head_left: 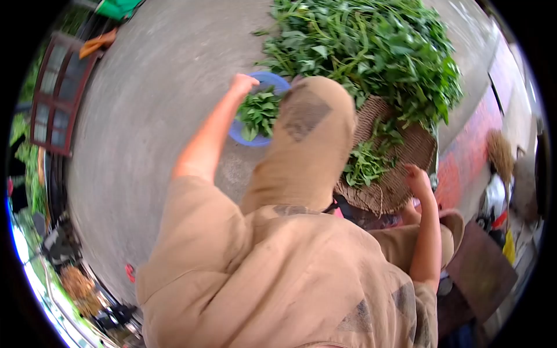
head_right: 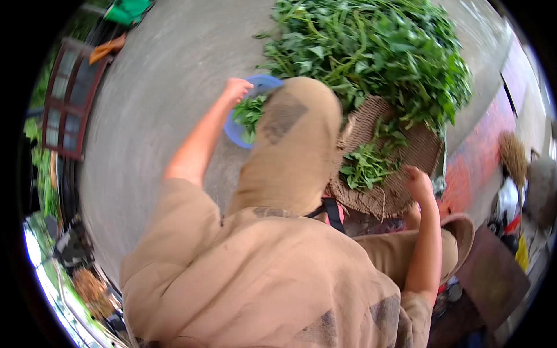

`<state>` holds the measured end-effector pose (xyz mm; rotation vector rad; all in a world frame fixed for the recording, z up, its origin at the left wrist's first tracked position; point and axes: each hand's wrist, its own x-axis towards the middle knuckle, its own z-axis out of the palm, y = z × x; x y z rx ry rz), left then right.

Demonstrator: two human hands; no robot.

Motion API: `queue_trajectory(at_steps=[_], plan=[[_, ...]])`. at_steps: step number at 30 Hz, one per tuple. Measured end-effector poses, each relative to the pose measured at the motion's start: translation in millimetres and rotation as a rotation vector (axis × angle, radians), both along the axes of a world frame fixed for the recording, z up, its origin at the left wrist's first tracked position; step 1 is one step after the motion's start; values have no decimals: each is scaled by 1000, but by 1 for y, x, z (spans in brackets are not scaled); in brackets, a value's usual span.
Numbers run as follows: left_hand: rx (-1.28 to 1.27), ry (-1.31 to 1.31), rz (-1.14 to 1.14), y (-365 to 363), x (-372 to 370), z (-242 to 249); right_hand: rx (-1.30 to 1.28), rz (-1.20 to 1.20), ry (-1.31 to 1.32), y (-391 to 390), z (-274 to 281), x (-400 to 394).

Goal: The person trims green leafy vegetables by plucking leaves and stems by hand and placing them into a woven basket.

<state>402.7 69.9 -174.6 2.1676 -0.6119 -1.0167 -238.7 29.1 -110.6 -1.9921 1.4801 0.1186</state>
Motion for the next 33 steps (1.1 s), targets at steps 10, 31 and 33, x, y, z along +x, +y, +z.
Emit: queue_trajectory(at_steps=[10, 31, 33], plan=[[313, -200, -1158, -218, -171, 140, 9, 103, 17, -13, 81, 52], [206, -63, -945, -302, -275, 35, -104, 85, -49, -17, 116, 17], [80, 67, -920, -292, -284, 103, -85, 72, -43, -16, 120, 17]])
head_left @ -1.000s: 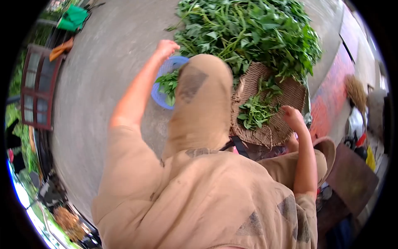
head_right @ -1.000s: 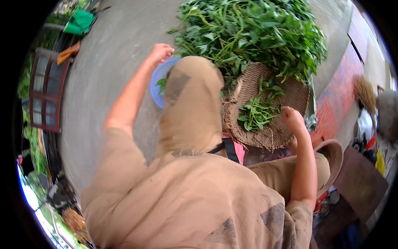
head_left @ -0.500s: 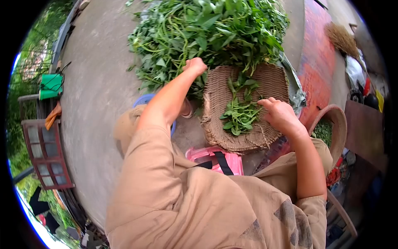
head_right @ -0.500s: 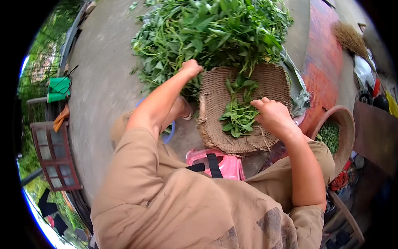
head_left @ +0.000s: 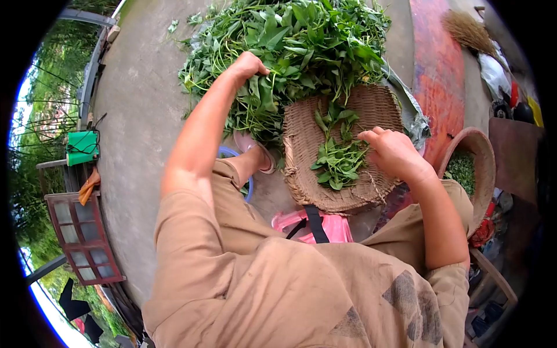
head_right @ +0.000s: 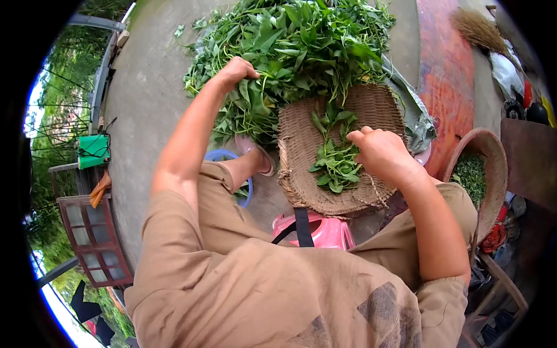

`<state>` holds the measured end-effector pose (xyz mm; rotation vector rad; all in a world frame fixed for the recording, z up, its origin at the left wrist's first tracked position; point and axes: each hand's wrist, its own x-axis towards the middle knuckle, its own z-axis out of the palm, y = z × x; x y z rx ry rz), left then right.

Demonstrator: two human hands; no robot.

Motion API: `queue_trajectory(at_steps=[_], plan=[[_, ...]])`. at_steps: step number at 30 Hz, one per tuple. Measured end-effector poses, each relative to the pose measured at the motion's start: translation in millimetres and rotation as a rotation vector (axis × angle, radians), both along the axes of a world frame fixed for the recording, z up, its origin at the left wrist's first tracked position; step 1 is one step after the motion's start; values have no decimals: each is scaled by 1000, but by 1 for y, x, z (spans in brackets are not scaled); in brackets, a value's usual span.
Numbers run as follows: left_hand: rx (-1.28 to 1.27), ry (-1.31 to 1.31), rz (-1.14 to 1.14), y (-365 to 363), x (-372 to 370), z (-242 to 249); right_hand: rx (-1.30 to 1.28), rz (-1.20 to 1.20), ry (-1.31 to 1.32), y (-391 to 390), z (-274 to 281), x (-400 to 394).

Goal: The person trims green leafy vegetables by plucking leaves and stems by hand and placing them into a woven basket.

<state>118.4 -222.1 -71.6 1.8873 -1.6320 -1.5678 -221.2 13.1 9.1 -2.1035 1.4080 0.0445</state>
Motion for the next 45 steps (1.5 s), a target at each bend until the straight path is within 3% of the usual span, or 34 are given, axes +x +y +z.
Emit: queue_trajectory(at_steps=[6, 12, 16, 20, 25, 28, 32, 37, 40, 43, 45], plan=[[-192, -6, -221, 60, -20, 113, -209, -93, -30, 0, -12, -3], [-243, 132, -256, 140, -30, 156, -447, -312, -202, -11, -20, 3], [-398, 96, -315, 169, -36, 146, -501, -366, -308, -18, -33, 11], [-604, 33, -384, 189, -45, 134, -623, -474, -228, -23, -46, 12], [-749, 141, -457, 191, -55, 122, -685, -642, -92, -34, -54, 4], [-772, 171, -479, 187, -63, 114, -372, -740, -414, -40, -50, -3], [-815, 167, -513, 185, -68, 101, -87, -668, -594, -59, -84, -34], [-720, 255, -410, 182, -70, 85, 25, -580, -461, -50, -72, -37], [-700, 221, -431, 178, -70, 75, -108, -490, -362, -43, -66, -35], [-548, 124, -439, 177, -73, 58, -255, -663, -572, -40, -64, -41], [-509, 57, -475, 179, -75, 43, -198, -815, -749, -42, -56, -49]])
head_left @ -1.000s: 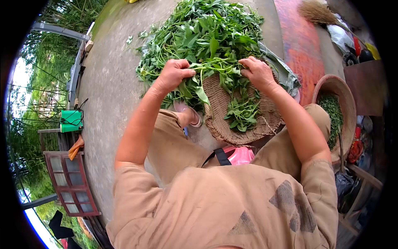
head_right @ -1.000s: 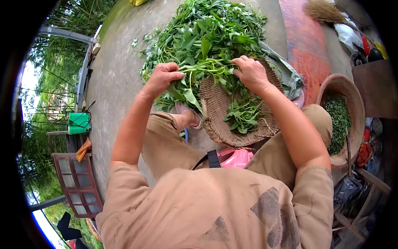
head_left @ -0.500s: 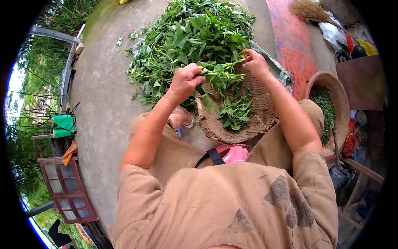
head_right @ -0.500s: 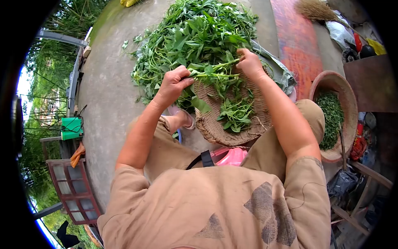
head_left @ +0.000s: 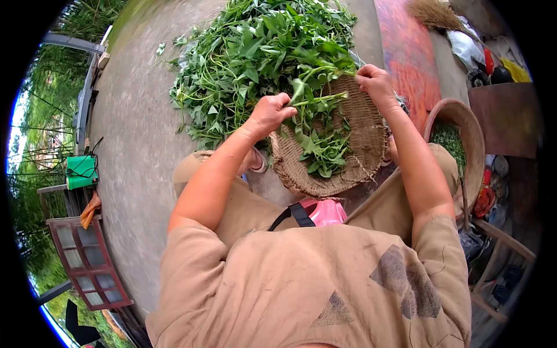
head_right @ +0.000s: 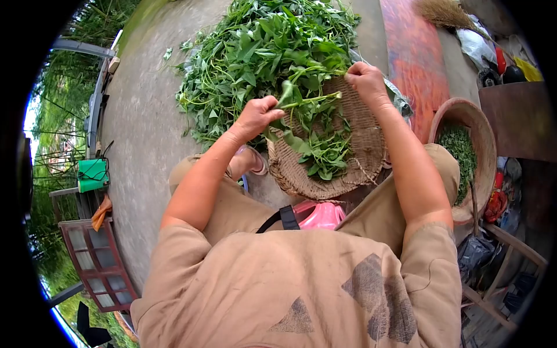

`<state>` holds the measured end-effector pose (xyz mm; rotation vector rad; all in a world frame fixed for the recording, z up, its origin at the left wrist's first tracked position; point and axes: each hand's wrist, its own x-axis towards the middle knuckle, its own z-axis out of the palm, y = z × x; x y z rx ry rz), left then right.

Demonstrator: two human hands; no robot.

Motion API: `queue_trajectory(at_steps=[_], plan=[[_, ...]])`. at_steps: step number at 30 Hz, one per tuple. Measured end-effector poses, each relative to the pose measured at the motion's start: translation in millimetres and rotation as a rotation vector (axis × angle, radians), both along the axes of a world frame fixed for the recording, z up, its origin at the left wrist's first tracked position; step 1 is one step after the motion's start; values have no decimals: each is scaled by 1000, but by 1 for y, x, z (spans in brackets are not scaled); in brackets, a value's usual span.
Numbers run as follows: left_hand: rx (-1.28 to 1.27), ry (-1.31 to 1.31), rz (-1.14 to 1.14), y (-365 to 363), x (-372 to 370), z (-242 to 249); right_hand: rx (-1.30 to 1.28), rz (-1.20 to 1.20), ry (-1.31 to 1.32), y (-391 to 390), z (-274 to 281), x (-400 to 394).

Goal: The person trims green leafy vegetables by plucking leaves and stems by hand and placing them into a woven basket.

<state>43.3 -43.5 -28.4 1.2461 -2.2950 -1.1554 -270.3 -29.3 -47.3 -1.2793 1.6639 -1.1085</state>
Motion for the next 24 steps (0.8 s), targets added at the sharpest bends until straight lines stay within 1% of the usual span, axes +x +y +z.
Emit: queue_trajectory(at_steps=[1, 3, 5, 6, 9, 10, 13, 14, 15, 17, 19, 21, 24], plan=[[13, -61, -8, 1, -1, -7, 11, -58, -103, -2, 3, -4], [-103, -119, -74, 3, -4, -15, 47, -49, -208, -3, 4, -13], [-110, -247, -107, 4, -5, -20, 66, -49, -271, -3, 3, -17], [-40, -220, -108, 3, -5, -23, 68, -55, -282, 0, 6, -17], [-187, -466, 13, 9, 2, -30, 84, -38, -337, 6, 14, -17], [-367, -494, 96, 13, 1, -30, 91, -27, -359, 8, 17, -18], [-409, -346, 250, -7, -1, -25, 139, 21, -348, 13, 26, -19], [-431, -199, 342, -11, -2, -23, 153, 38, -360, 13, 25, -20], [-578, -38, 391, -17, -2, -21, 166, 54, -355, 13, 24, -20], [-706, 60, 410, -16, -9, 7, 196, 89, -345, 15, 22, -18], [-830, 127, 343, -17, -14, 17, 238, 151, -334, 16, 22, -13], [-842, 111, 246, -12, -24, 23, 284, 208, -315, 16, 23, -7], [-814, 58, 92, -9, -37, 12, 342, 271, -270, 17, 25, 6]])
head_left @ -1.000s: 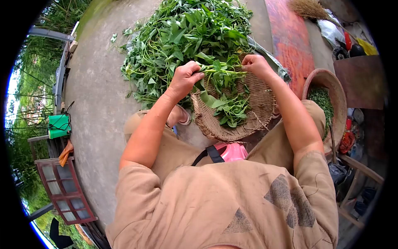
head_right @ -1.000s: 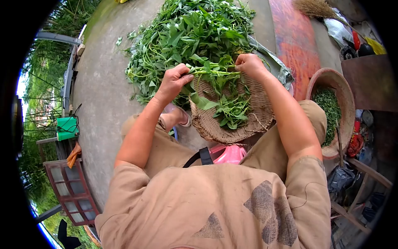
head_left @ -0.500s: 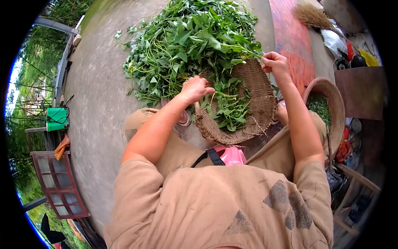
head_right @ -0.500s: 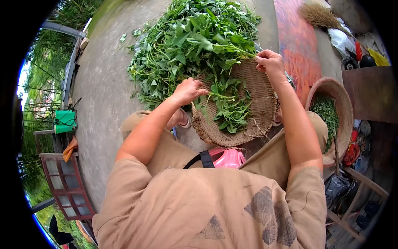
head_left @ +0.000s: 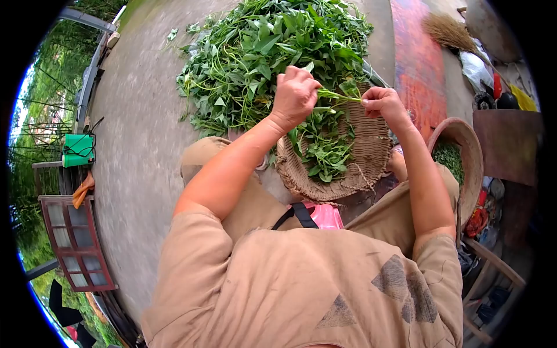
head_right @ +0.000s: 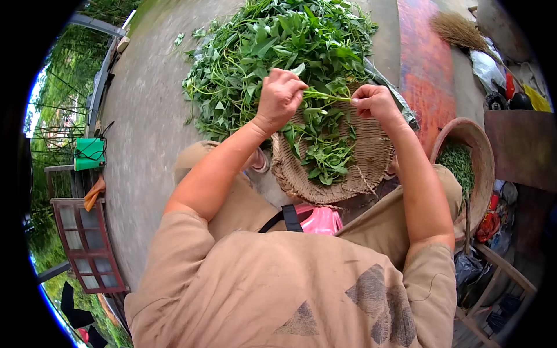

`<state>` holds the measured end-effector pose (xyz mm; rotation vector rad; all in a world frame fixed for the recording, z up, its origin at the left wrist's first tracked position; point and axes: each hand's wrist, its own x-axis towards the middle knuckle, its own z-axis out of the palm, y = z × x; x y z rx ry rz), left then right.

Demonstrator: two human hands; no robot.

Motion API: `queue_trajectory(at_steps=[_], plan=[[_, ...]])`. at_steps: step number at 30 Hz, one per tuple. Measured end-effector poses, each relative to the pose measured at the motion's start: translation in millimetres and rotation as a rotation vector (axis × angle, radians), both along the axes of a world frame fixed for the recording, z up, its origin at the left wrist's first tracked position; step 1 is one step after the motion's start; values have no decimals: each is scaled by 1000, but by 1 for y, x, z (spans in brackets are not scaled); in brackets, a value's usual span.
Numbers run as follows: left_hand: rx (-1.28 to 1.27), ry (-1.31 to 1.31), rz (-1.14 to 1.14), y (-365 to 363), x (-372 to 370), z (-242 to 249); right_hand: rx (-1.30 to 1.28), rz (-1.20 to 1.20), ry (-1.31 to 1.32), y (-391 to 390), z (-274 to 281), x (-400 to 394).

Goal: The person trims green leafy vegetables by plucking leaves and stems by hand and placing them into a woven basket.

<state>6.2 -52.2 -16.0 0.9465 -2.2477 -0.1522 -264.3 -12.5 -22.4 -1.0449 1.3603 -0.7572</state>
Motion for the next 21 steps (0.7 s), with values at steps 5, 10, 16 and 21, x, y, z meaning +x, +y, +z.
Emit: queue_trajectory(at_steps=[5, 10, 16, 21], plan=[[338, -231, -70, -4, -3, -26, -13, 35, -45, 0, -3, 13], [518, -116, -242, -9, -3, -33, 1, 57, 6, -1, 2, 12], [661, -37, -174, -5, -6, -27, -943, 126, 799, 4, -1, 33], [983, 142, -208, -3, -9, -21, -878, 293, 983, 15, -1, 49]])
